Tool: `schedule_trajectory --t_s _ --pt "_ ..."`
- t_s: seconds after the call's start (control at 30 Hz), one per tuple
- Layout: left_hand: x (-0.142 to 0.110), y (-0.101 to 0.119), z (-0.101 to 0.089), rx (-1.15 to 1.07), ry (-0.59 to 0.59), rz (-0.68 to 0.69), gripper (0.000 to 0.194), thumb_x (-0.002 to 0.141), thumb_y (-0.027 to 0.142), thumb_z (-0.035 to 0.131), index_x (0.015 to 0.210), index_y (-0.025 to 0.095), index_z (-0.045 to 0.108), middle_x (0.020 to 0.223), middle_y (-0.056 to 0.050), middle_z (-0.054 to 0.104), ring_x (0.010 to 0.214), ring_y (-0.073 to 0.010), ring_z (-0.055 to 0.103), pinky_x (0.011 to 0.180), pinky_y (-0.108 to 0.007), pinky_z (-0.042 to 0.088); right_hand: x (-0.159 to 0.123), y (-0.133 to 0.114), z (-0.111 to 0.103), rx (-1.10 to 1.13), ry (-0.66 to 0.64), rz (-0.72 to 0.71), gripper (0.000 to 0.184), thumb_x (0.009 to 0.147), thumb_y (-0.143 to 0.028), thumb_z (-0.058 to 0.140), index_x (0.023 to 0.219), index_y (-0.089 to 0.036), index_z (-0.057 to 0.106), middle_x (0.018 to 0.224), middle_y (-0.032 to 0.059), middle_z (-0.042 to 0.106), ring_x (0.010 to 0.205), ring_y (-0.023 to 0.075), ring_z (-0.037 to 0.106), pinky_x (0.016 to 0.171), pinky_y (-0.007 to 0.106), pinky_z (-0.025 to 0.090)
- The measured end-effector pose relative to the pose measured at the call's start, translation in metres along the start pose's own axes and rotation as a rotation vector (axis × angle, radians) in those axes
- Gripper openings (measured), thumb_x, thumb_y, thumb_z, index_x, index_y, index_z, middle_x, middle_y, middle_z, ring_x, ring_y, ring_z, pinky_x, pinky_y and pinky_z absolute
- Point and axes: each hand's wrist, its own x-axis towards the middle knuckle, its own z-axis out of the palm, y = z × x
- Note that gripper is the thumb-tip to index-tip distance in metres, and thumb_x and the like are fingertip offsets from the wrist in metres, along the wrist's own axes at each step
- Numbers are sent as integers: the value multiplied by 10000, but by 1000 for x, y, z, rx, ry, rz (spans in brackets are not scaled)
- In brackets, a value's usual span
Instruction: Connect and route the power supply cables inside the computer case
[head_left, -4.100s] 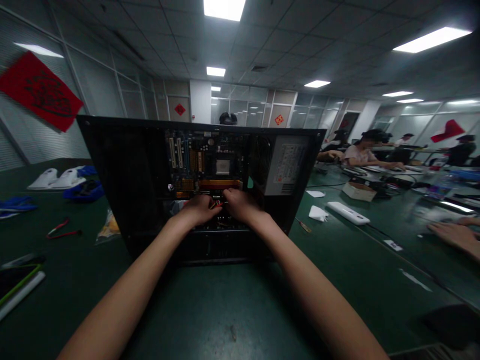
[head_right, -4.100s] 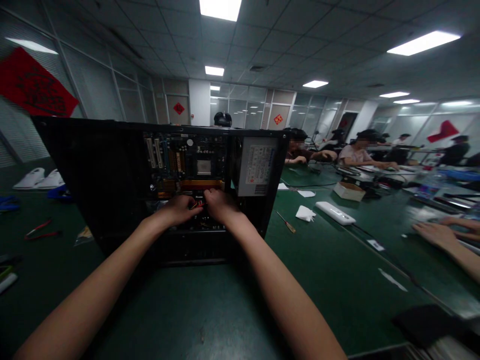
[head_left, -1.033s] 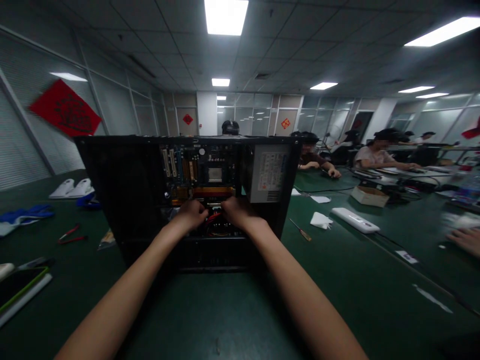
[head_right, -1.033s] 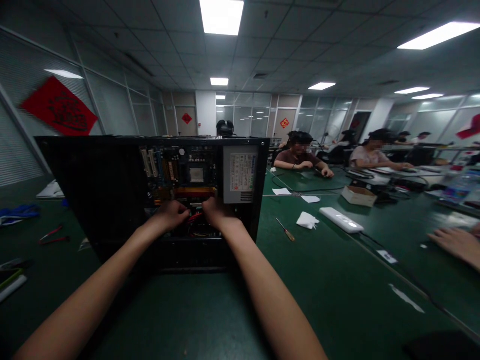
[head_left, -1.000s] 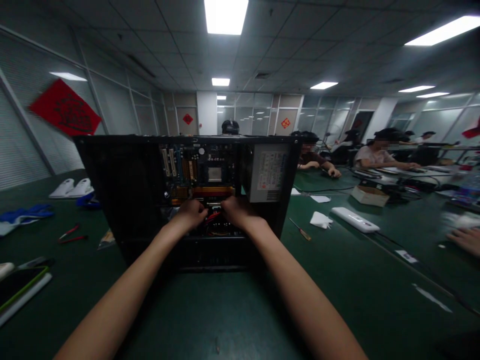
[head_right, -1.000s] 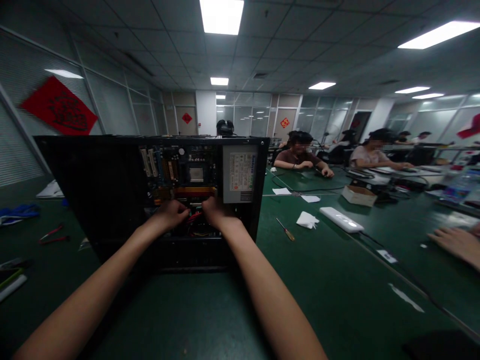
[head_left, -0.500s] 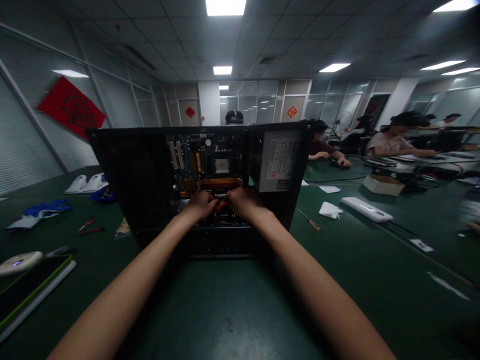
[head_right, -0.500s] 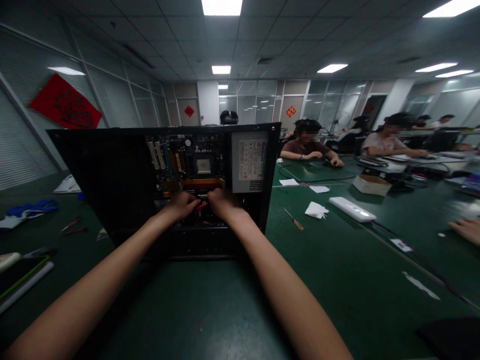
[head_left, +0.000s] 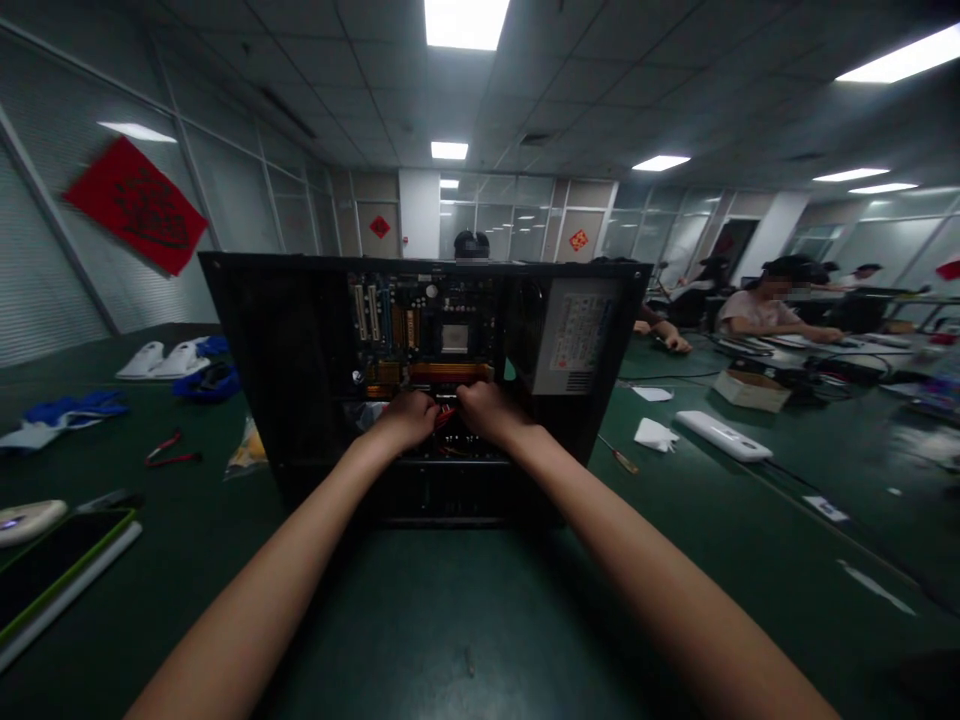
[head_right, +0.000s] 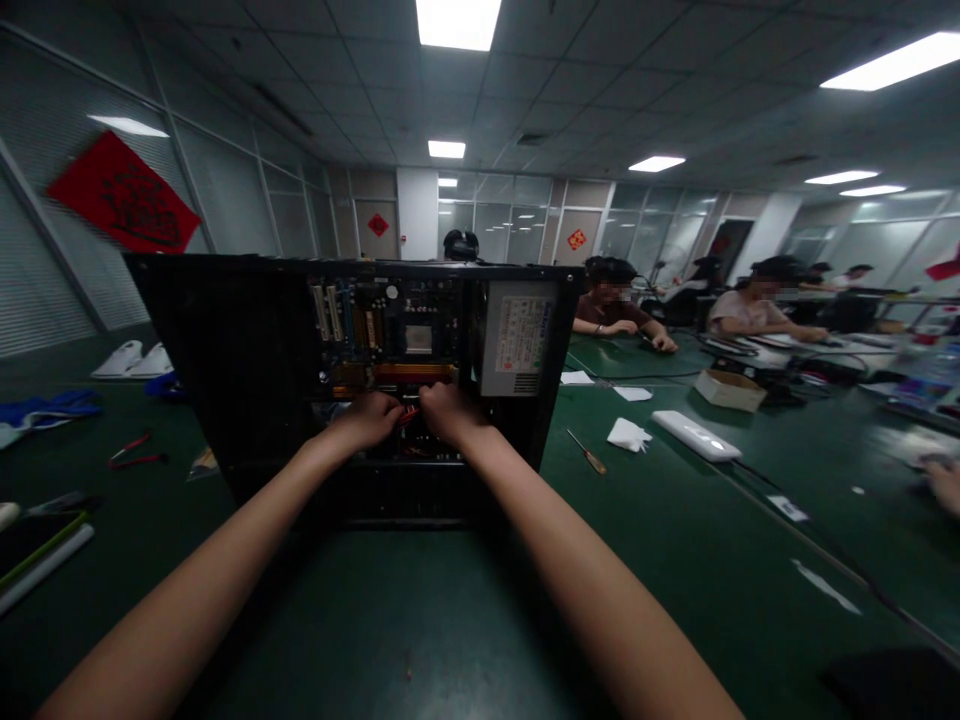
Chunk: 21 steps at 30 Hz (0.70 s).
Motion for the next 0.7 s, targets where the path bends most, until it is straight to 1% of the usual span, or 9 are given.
schedule_trajectory --t_s 0.17,0.33,0.43,0.5,0.6,0.7 --pt "-1 -1 1 37 2 -2 307 931 255 471 836 153 745 861 -129 747 763 -221 675 645 -286 423 3 -1 4 -24 7 2 269 952 -155 440 1097 -98 659 1058 205 709 967 290 709 786 328 530" --pt "-1 -2 3 26 -4 30 330 935 264 445 865 152 748 911 -144 750 818 -241 682 690 -302 438 5 -1 4 -37 19 12 283 961 -138 411 1093 -100 659 1053 217 706 976 294 707 796 330 529" --pt "-2 -3 3 3 -6 64 368 949 333 435 864 163 750 902 -138 750 823 -247 680 696 -307 440 6 0 2 -40 6 2 278 966 -147 417 1109 -95 650 1060 216 705 982 293 704 812 335 527" --pt "-3 -4 3 -8 -5 74 416 953 420 431 858 166 747 872 -134 746 791 -250 675 676 -310 436 7 1 2 -36 3 -11 269 968 -164 431 1115 -93 644 1067 212 705 993 293 700 828 336 524" --pt "-4 -4 2 22 -9 88 456 920 535 469 851 172 735 848 -127 739 759 -256 670 632 -309 421 9 1 2 -44 9 -32 258 957 -165 452 1119 -88 638 1073 212 703 1008 298 695 828 337 524" --pt "-5 -2 -1 101 -7 55 405 895 529 513 862 187 727 880 -118 743 790 -263 680 617 -305 415 10 0 1 -59 4 -22 263 953 -159 457 1138 -87 629 1063 205 706 991 300 698 798 336 528"
